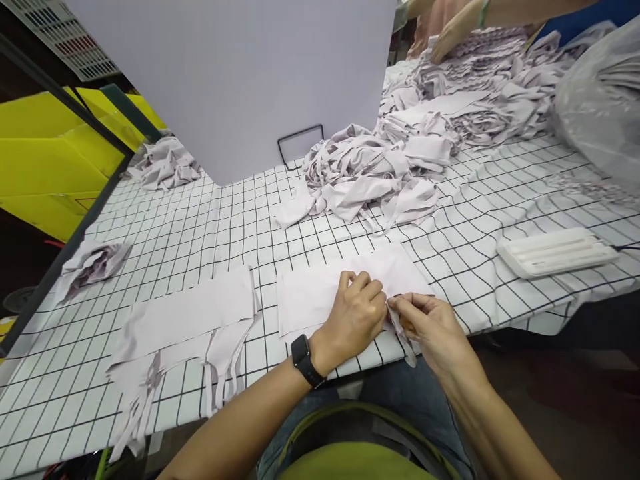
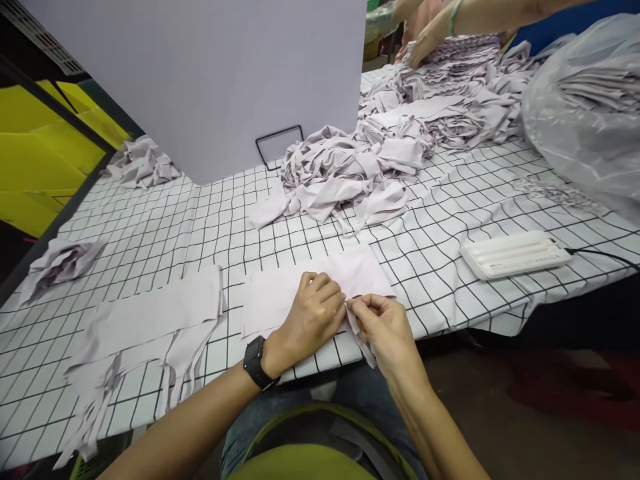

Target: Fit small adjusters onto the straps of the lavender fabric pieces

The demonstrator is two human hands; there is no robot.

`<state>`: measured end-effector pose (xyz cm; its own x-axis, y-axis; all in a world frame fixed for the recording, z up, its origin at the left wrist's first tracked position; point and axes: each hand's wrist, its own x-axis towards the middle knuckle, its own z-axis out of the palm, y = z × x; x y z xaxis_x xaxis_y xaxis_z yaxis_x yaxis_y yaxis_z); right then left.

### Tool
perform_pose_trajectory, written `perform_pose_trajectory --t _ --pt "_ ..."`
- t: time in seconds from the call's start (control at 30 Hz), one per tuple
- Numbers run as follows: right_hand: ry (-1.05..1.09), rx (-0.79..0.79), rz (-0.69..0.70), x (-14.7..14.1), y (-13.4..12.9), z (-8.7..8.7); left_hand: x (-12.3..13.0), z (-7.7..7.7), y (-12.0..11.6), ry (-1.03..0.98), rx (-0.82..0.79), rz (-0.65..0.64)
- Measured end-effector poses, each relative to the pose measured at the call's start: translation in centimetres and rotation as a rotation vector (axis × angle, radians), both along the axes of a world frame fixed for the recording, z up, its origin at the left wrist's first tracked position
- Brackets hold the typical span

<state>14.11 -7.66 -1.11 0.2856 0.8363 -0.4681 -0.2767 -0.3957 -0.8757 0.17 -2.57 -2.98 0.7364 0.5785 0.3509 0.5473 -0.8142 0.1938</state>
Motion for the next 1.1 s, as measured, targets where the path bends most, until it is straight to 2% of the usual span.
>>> perform_pose_trajectory --t 0.1,0.17,0.23,0.3,0.37,0.4,0.47,0.53,0.57,0.67,0.77,0.83,0.9,1.1 --pt "-0.006 -0.029 0.092 0.4 0.3 0.1 0.1 0.0 0.2 0.047 0.017 -0.051" --pt "-0.094 -0.025 0.155 1.0 0.1 0.2 0.1 0.2 0.2 0.083 -0.027 -0.051" --pt "-0.299 0.019 0.191 1.5 -0.8 0.4 -0.2 0.7 0.0 0.122 -0.1 -0.032" --pt "-0.59 0.062 0.193 1.8 -2.4 0.5 -1.0 1.3 -0.4 0.125 -0.193 -0.03" --pt "-0.806 0.105 0.202 1.7 -4.6 0.2 -2.5 1.8 -0.7 0.052 -0.291 -0.041" --pt "-0.838 0.123 0.249 1.5 -5.8 -0.1 -3.5 2.0 -0.9 -0.01 -0.337 -0.036" --pt "-0.738 0.141 0.461 0.5 -7.9 -1.5 -5.9 2.2 -1.2 -0.157 -0.403 0.025" --pt "-0.538 0.127 0.696 -1.1 -9.2 -3.6 -8.3 2.2 -1.6 -0.28 -0.429 0.14" --pt "-0.461 0.123 0.758 -2.1 -9.6 -4.9 -9.3 2.1 -1.9 -0.316 -0.432 0.194" --pt "-0.409 0.194 0.731 -5.2 -9.3 -8.2 -11.2 1.8 -3.3 -0.317 -0.414 0.252" --pt "-0.456 0.274 0.716 -7.2 -8.2 -9.8 -11.3 1.4 -4.9 -0.231 -0.389 0.181" --pt "-0.479 0.319 0.727 -7.5 -7.9 -9.6 -11.0 1.1 -5.7 -0.163 -0.37 0.155" --pt "-0.513 0.362 0.724 -7.1 -8.2 -8.6 -10.7 0.7 -6.2 -0.114 -0.347 0.159" --pt "-0.588 0.423 0.773 -4.0 -12.1 -4.8 -10.8 -0.2 -6.5 -0.09 -0.272 0.162"
